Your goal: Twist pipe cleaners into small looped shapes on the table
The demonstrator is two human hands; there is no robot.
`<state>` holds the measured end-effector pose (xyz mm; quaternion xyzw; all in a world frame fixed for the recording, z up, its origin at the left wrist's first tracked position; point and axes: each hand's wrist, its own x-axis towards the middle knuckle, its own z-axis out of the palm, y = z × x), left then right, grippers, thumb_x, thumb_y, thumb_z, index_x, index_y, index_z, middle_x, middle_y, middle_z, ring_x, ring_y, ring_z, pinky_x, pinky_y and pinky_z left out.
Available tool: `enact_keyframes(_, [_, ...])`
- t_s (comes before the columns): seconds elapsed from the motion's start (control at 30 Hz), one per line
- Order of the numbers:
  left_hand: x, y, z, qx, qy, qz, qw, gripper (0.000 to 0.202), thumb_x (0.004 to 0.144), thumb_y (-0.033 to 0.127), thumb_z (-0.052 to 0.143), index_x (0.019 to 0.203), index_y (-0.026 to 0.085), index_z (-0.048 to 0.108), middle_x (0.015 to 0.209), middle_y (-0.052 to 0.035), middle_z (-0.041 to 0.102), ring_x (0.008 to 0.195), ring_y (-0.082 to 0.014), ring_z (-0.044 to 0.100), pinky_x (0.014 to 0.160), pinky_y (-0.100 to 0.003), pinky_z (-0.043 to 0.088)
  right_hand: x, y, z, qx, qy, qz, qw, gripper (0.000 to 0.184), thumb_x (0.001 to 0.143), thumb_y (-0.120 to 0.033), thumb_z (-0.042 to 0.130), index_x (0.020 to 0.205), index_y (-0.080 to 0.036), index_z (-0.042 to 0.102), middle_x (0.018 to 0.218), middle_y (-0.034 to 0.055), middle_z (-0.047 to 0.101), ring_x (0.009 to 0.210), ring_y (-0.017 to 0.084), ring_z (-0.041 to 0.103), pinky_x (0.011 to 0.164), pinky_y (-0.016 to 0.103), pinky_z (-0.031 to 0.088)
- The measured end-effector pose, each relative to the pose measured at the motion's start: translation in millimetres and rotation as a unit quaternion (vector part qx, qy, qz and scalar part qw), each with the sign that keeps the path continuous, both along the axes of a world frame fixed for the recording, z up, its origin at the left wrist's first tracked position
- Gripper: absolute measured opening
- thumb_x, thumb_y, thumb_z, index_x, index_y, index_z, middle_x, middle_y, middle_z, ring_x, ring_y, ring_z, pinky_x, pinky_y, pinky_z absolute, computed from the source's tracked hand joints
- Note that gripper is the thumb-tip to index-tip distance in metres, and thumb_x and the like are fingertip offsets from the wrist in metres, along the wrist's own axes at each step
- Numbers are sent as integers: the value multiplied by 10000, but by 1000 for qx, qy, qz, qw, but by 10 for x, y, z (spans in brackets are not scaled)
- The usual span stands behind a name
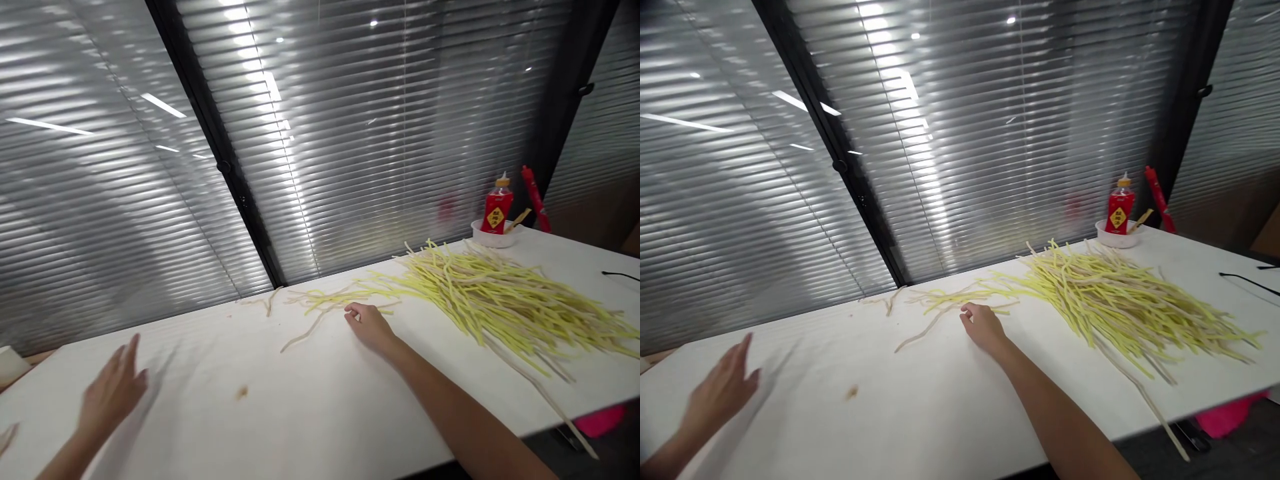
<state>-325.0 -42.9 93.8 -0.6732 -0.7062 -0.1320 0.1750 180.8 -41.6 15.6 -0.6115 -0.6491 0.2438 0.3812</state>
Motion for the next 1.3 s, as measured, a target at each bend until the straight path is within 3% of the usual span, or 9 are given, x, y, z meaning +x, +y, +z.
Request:
enact_keyframes(0.13, [996, 99, -324, 12, -14, -99, 995, 604, 835, 376, 349, 1380, 157, 209, 1340, -142, 448, 1203, -301, 436, 947, -433, 383, 91, 21, 12, 16, -139, -72, 988, 238, 845, -238, 444, 1008, -249, 618, 990, 22, 637, 894, 166, 573, 677, 247, 371])
enact_keyframes(0.27, [2081, -79, -475, -92, -45, -211, 972, 481, 851, 381, 377, 1294, 197, 404, 1280, -126, 503, 1180, -271, 452, 971, -421, 339, 183, 51, 0, -8, -210, -117, 971, 257, 866, -247, 419, 1044, -261, 604, 1080, 36, 578, 861, 155, 574, 642, 250, 364])
enact_keyframes(0.43, [2802, 35, -544, -167, -120, -219, 954, 379, 850, 306, 402, 1210, 222, 484, 1120, -148, 568, 1056, -291, 506, 891, -430, 349, 273, 93, -54, -28, -251, -126, 959, 244, 864, -243, 424, 1003, -263, 623, 1048, 44, 559, 866, 165, 556, 632, 259, 362])
enact_keyframes(0.57, [2986, 266, -535, -174, -184, -201, 946, 201, 843, 241, 410, 864, 212, 608, 927, -121, 605, 951, -277, 546, 878, -412, 347, 307, 124, -59, -31, -261, -135, 955, 241, 881, -257, 404, 966, -265, 629, 1025, 43, 563, 849, 159, 552, 597, 253, 343])
enact_keyframes(0.77, [2958, 274, -543, -47, -266, -185, 945, 301, 885, 269, 329, 1069, 214, 562, 1071, -105, 600, 972, -239, 545, 824, -337, 386, 344, 167, -45, -46, -255, -153, 954, 250, 880, -270, 393, 924, -258, 639, 1005, 47, 570, 845, 162, 556, 587, 256, 342])
enact_keyframes(0.9, [2961, 219, -634, 9, -447, -207, 870, 339, 874, 392, 375, 1026, 178, 590, 799, -45, 596, 723, -161, 539, 695, -265, 407, 335, 191, -53, 3, -210, -171, 963, 244, 849, -250, 437, 993, -262, 634, 1009, 50, 575, 854, 170, 549, 626, 261, 366])
enact_keyframes(1.07, [3204, 141, -717, -90, -629, -251, 730, 408, 814, 479, 463, 1025, 164, 612, 591, 29, 446, 500, -93, 384, 472, -202, 311, 118, 193, -12, 112, 104, -108, 982, 363, 798, -465, 519, 1003, -190, 638, 790, 20, 578, 570, 104, 462, 547, 248, 372])
enact_keyframes(1.17, [3295, 101, -718, -113, -623, -286, 719, 380, 803, 459, 491, 1007, 174, 638, 597, 25, 463, 497, -87, 373, 477, -204, 312, -54, 179, 3, 58, 316, -19, 947, 427, 747, -499, 572, 1026, -180, 625, 721, -5, 555, 436, 52, 337, 421, 226, 286])
enact_keyframes(1.3, [3296, 86, -701, -120, -601, -305, 729, 339, 784, 433, 530, 962, 180, 669, 598, 14, 506, 528, -99, 408, 496, -206, 328, -136, 187, 21, -10, 461, 66, 885, 364, 719, -472, 623, 980, -218, 622, 709, -31, 534, 380, 16, 260, 360, 199, 178])
